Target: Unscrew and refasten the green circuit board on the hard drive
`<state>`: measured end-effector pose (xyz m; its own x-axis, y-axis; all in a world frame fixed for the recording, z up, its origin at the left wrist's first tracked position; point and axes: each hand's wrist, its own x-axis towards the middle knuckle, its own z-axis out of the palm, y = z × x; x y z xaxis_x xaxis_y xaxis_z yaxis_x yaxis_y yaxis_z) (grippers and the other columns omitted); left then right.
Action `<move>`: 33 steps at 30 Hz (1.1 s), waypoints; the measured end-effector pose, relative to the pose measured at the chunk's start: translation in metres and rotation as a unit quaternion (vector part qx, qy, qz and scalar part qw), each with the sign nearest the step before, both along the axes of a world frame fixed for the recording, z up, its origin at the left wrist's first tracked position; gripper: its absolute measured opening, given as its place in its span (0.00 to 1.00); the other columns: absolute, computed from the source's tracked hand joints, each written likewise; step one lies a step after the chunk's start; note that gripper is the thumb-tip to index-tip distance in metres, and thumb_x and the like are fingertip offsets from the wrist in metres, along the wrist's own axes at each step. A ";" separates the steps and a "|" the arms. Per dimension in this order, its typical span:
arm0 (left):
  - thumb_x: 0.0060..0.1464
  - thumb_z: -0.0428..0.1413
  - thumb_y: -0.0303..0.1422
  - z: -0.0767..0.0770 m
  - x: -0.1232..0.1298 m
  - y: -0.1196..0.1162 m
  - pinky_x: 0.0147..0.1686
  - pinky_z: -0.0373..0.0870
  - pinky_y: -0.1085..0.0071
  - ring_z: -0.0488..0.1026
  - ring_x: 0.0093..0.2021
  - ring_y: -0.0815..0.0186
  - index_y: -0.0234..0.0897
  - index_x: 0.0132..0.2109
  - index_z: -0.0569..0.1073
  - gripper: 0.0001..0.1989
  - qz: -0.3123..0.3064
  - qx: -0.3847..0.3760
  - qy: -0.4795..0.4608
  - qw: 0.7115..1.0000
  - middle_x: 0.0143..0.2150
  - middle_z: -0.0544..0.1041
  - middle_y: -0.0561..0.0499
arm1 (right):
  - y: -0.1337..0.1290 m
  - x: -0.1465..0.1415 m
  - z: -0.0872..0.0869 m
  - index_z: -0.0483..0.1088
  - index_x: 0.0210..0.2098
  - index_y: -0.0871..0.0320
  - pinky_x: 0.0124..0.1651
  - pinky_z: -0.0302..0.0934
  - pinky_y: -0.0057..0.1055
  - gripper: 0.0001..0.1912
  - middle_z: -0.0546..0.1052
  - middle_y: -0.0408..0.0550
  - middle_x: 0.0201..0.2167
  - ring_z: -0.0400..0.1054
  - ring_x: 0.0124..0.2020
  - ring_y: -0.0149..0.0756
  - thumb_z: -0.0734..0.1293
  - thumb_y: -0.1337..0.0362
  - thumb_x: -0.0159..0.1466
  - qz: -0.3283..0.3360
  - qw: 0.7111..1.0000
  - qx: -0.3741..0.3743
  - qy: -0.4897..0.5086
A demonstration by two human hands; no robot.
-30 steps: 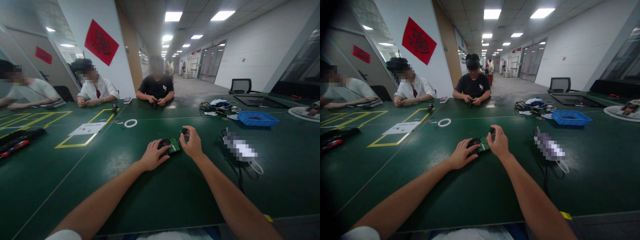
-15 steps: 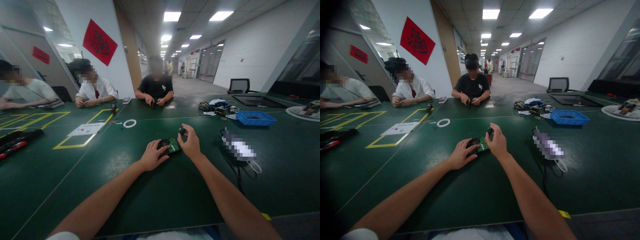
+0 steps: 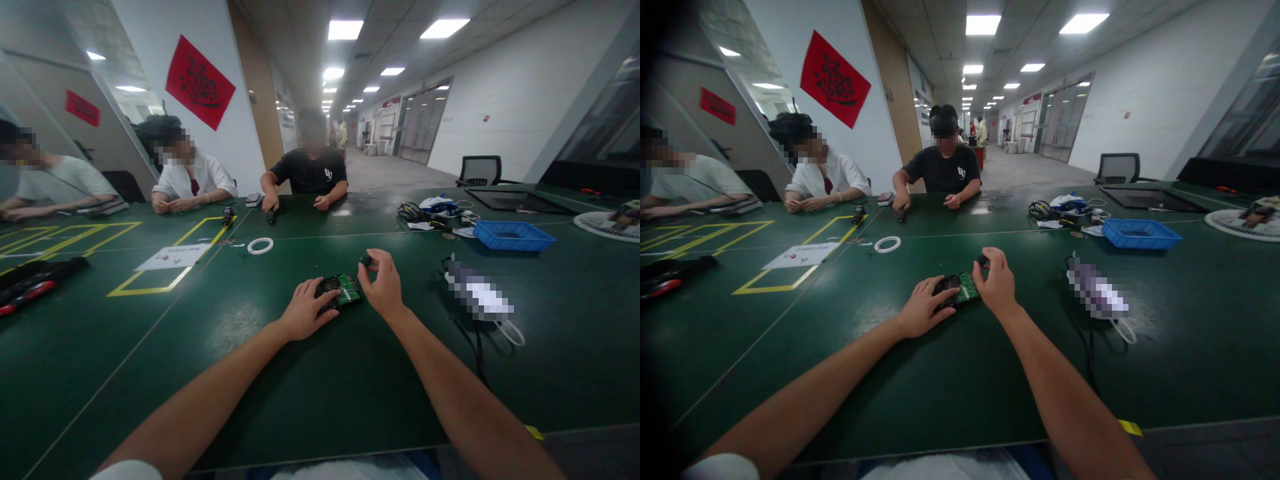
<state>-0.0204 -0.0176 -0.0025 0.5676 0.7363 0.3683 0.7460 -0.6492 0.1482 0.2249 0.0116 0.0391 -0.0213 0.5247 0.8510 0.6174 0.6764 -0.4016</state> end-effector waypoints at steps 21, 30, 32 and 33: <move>0.64 0.52 0.50 -0.003 -0.001 0.002 0.63 0.56 0.41 0.54 0.67 0.43 0.56 0.68 0.65 0.27 0.001 0.000 0.002 1.000 0.70 0.55 0.43 | -0.003 0.001 0.000 0.62 0.54 0.54 0.40 0.74 0.41 0.18 0.72 0.53 0.46 0.72 0.34 0.38 0.66 0.56 0.68 -0.030 0.999 -0.035 -0.010; 0.65 0.52 0.50 0.000 0.000 0.000 0.63 0.57 0.42 0.54 0.67 0.43 0.54 0.68 0.65 0.27 0.000 0.002 0.002 1.000 0.70 0.56 0.42 | 0.000 0.000 -0.004 0.60 0.57 0.55 0.40 0.75 0.40 0.20 0.72 0.56 0.51 0.74 0.39 0.40 0.64 0.59 0.69 -0.002 0.999 -0.041 0.003; 0.65 0.52 0.50 0.000 0.000 0.000 0.63 0.56 0.42 0.54 0.67 0.43 0.54 0.68 0.65 0.27 0.001 0.003 0.004 1.000 0.70 0.56 0.41 | 0.001 0.001 -0.006 0.60 0.57 0.54 0.40 0.75 0.41 0.20 0.74 0.55 0.49 0.75 0.37 0.40 0.66 0.58 0.68 -0.017 0.999 -0.043 0.006; 0.65 0.51 0.50 0.000 0.000 0.000 0.63 0.56 0.42 0.54 0.68 0.43 0.54 0.68 0.65 0.27 0.001 0.004 0.003 1.000 0.70 0.56 0.41 | 0.001 0.001 -0.006 0.61 0.57 0.54 0.39 0.75 0.42 0.21 0.74 0.54 0.48 0.75 0.36 0.40 0.66 0.57 0.68 -0.025 0.999 -0.042 0.004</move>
